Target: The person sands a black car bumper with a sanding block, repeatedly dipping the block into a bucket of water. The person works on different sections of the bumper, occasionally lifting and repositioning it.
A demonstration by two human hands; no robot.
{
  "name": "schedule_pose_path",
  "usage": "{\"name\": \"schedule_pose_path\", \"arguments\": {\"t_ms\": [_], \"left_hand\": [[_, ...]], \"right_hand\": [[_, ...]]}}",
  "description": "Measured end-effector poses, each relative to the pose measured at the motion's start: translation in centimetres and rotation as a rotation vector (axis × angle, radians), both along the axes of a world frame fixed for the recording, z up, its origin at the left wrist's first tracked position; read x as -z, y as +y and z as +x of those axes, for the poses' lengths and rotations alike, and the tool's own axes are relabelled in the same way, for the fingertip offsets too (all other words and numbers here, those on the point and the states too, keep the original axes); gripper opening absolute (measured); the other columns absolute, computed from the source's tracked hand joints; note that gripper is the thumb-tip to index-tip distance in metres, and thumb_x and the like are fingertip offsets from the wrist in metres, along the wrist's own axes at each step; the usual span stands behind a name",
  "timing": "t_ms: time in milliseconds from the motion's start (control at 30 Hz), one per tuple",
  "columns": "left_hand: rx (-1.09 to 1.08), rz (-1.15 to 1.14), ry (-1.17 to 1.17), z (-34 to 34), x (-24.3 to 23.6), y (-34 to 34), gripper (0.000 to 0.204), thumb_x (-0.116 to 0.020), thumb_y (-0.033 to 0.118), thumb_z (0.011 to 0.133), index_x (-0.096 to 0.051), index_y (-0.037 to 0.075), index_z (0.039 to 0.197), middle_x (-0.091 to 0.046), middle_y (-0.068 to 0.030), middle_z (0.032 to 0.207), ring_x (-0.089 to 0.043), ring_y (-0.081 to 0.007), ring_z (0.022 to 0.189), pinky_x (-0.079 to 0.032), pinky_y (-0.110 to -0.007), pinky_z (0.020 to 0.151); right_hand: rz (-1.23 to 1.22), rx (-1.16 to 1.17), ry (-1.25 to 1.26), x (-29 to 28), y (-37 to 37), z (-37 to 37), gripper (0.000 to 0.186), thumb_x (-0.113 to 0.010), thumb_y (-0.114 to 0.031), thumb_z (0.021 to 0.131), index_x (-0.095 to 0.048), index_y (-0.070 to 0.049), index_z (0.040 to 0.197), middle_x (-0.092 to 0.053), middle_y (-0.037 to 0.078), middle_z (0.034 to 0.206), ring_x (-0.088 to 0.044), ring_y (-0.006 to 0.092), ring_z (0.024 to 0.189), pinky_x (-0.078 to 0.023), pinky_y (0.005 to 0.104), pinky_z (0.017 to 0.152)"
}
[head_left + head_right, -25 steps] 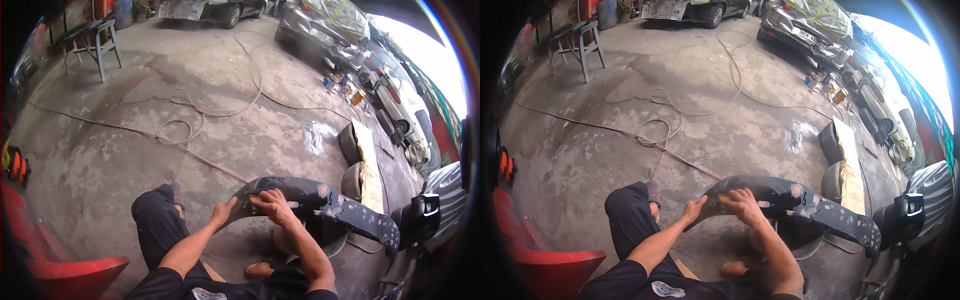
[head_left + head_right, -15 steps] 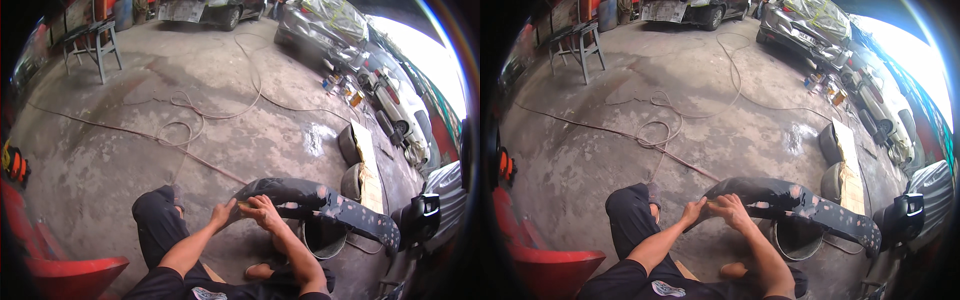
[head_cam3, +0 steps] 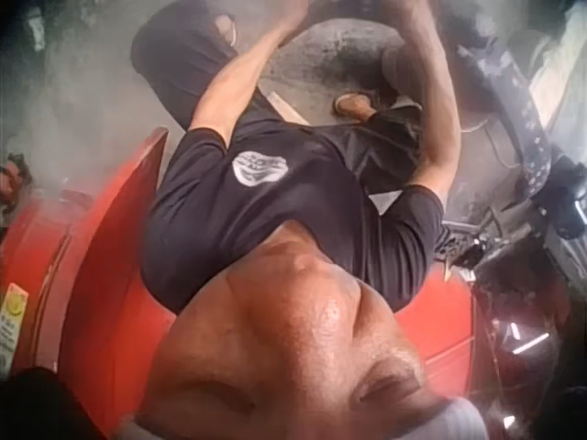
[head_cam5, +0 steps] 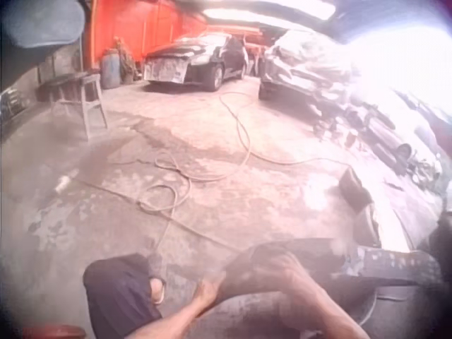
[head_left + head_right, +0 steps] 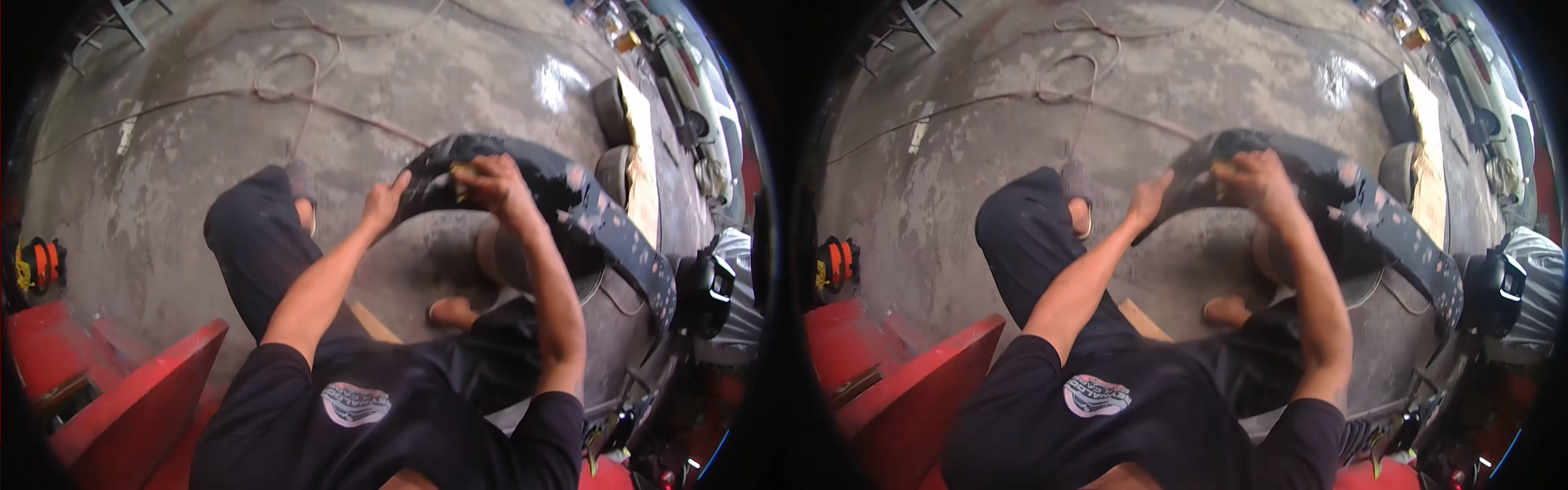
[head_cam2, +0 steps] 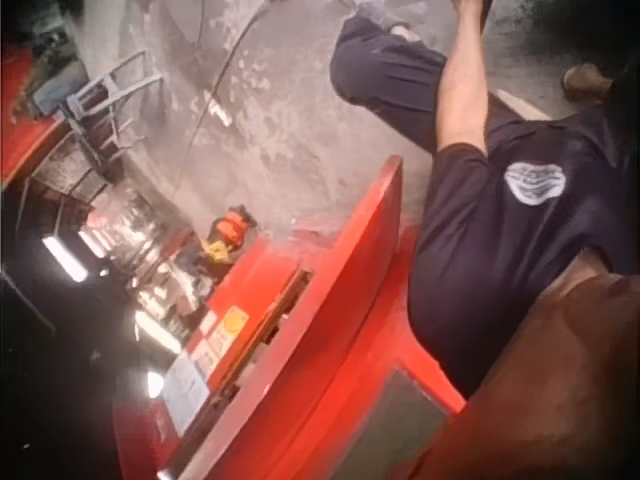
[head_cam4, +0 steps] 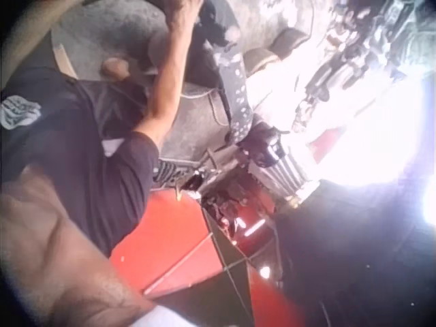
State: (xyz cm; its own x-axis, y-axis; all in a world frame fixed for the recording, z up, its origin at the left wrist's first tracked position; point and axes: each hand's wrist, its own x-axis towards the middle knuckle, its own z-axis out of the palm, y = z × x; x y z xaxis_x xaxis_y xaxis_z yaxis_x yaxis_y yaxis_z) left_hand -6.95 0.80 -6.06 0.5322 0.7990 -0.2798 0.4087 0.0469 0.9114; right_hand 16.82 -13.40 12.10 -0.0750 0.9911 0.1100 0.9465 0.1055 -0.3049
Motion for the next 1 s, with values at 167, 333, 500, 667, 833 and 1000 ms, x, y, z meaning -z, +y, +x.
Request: {"name": "schedule_pose_path", "arguments": {"t_ms": [167, 333, 500, 667, 833, 1000], "left_hand": [[-0.017, -0.020, -0.038, 1.0, 0.4, -0.7, 0.090, -0.060, 0.077, 0.100, -0.076, -0.011, 0.087, -0.069, -0.0362, 0.081, -0.075, -0.0468, 0.083, -0.053, -0.054, 0.078], [0.002, -0.022, 0.009, 0.3, 0.5, -0.1, 0.085, -0.063, 0.074, 0.101, -0.075, -0.009, 0.084, -0.070, -0.0341, 0.080, -0.075, -0.0409, 0.077, -0.053, -0.053, 0.074], [-0.003, -0.061, -0.037, 0.7, -1.1, -0.5, 0.086, -0.062, 0.075, 0.101, -0.074, -0.009, 0.082, -0.069, -0.0282, 0.074, -0.072, -0.0332, 0.073, -0.053, -0.050, 0.073], [0.007, -0.104, -0.044, -0.2, -2.1, -0.7, 0.086, -0.063, 0.076, 0.100, -0.074, -0.008, 0.082, -0.070, -0.0264, 0.073, -0.071, -0.0311, 0.072, -0.053, -0.049, 0.073], [0.001, -0.084, -0.004, 0.6, -1.2, -0.7, 0.086, -0.063, 0.076, 0.100, -0.074, -0.008, 0.083, -0.070, -0.0239, 0.073, -0.071, -0.0310, 0.075, -0.053, -0.049, 0.075], [-0.024, -0.125, -0.034, -0.3, -0.8, -1.1, 0.087, -0.063, 0.077, 0.098, -0.072, -0.007, 0.081, -0.070, -0.0242, 0.073, -0.071, -0.0317, 0.075, -0.053, -0.050, 0.076]], "right_hand": [[0.074, 0.098, 0.158, 2.8, -1.1, -3.7, 0.061, -0.074, 0.005, 0.077, -0.082, -0.019, 0.132, -0.069, 0.016, 0.138, -0.062, 0.0360, 0.129, -0.040, 0.0531, 0.123], [-0.074, -0.034, 0.138, -0.8, 1.1, -2.9, 0.057, -0.079, 0.002, 0.078, -0.083, -0.020, 0.131, -0.072, 0.015, 0.138, -0.066, 0.0370, 0.127, -0.041, 0.0529, 0.124], [-0.022, 0.042, 0.062, 1.2, 0.2, -0.9, 0.064, -0.086, 0.001, 0.073, -0.083, -0.023, 0.132, -0.072, 0.015, 0.138, -0.066, 0.0396, 0.125, -0.046, 0.0504, 0.119], [-0.070, -0.121, 0.024, -0.4, 2.2, -1.5, 0.062, -0.088, -0.004, 0.071, -0.084, -0.023, 0.130, -0.073, 0.014, 0.137, -0.066, 0.0373, 0.125, -0.048, 0.0495, 0.116], [-0.019, 0.020, -0.011, -0.3, 0.7, -0.3, 0.058, -0.086, 0.000, 0.074, -0.084, -0.022, 0.128, -0.073, 0.014, 0.136, -0.064, 0.0371, 0.126, -0.050, 0.0474, 0.114], [-0.107, -0.151, 0.051, -1.2, 2.9, -1.6, 0.059, -0.085, -0.002, 0.076, -0.082, -0.023, 0.131, -0.073, 0.012, 0.134, -0.065, 0.0351, 0.125, -0.047, 0.0486, 0.118]]}}
